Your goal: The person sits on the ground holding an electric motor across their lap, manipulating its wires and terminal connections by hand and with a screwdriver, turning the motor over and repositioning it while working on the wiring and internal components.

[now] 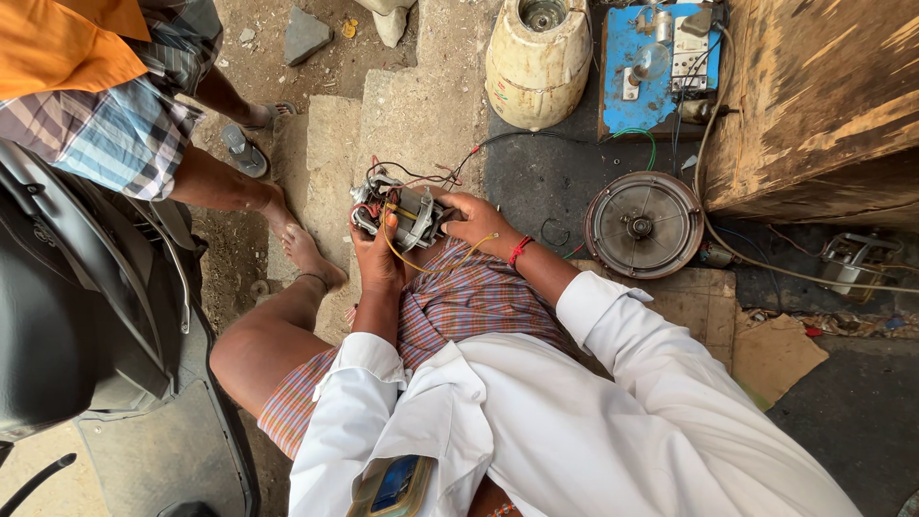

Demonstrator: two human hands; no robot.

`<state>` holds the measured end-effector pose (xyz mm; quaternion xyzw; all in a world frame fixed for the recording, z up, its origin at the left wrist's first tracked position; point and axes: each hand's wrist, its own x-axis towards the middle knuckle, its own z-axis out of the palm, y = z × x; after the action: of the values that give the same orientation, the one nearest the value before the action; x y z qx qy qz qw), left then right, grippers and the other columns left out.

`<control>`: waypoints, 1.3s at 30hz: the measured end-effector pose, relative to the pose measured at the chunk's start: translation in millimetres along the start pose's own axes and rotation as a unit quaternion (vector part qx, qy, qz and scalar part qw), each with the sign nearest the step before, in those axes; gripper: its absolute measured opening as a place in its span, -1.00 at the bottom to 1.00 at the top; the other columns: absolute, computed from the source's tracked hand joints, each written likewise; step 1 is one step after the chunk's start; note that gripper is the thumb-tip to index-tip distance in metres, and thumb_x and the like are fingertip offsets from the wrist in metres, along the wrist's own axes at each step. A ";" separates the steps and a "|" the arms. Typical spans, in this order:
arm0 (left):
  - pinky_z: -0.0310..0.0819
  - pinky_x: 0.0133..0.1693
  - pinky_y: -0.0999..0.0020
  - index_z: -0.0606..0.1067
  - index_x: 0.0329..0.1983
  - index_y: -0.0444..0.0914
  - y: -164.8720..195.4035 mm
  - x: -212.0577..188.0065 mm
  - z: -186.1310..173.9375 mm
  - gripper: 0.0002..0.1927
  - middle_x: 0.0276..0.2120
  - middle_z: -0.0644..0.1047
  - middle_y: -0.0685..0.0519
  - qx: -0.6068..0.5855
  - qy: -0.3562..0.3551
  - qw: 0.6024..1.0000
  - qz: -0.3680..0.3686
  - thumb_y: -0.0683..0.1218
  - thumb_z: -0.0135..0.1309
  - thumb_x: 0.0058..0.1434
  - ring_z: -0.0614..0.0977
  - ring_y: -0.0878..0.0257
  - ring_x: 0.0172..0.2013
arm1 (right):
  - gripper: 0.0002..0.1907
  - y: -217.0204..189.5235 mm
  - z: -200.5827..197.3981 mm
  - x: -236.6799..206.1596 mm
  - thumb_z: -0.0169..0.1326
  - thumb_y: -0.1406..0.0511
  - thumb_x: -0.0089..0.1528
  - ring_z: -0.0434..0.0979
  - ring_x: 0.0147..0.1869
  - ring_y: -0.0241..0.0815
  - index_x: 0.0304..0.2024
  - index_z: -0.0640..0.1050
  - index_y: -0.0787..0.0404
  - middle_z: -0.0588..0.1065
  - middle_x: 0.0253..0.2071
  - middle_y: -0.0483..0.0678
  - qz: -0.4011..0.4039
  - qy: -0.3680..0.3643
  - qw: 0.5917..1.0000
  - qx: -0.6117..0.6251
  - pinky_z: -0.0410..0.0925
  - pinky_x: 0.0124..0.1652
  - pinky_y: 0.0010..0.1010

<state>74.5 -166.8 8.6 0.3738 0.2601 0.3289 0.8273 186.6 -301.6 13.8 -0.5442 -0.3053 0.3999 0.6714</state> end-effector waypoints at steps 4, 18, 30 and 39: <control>0.50 0.14 0.21 0.18 0.38 -0.16 2.8 -0.7 -1.1 -0.14 0.10 0.48 -0.05 -0.007 0.003 1.000 -0.004 -0.27 0.36 0.08 0.56 0.14 0.06 | -0.43 0.4 3.8 0.2 0.08 0.51 0.24 0.55 0.04 -0.30 0.33 0.39 0.37 0.55 0.04 -0.02 0.017 0.011 1.000 -0.019 0.44 0.03 -0.44; 0.51 0.14 0.20 0.22 0.35 -0.21 22.5 -14.0 -16.6 -0.21 0.10 0.48 -0.05 0.013 -0.021 1.000 0.003 -0.29 0.36 0.11 0.56 0.13 0.07 | -0.29 0.2 35.8 -12.1 0.31 0.39 0.07 0.55 0.18 -0.02 0.27 0.40 0.31 0.45 0.13 0.14 -0.055 0.078 0.965 -0.244 0.46 0.06 -0.31; 0.49 0.17 0.23 0.16 0.45 -0.21 38.6 -29.8 -32.3 -0.05 0.15 0.46 -0.05 0.054 -0.034 0.998 0.013 -0.26 0.41 0.05 0.56 0.13 0.10 | -0.27 1.8 65.8 -21.2 0.30 0.39 0.06 0.58 0.15 0.01 0.29 0.41 0.24 0.49 0.08 0.13 -0.055 0.098 0.955 -0.273 0.46 0.07 -0.25; 0.51 0.16 0.23 0.15 0.47 -0.24 58.4 -34.3 -54.8 -0.02 0.16 0.47 -0.06 0.086 -0.051 0.995 0.026 -0.24 0.43 0.04 0.57 0.12 0.11 | -0.07 3.3 99.0 -15.6 0.31 0.38 0.04 0.55 0.18 0.05 0.45 0.26 0.11 0.49 0.09 0.10 -0.055 0.105 0.943 -0.310 0.41 0.10 -0.22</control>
<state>-5.2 -138.2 29.0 0.4664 0.2352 0.3071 0.7955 94.6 -266.7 32.8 -0.7467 -0.3716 0.1882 0.5186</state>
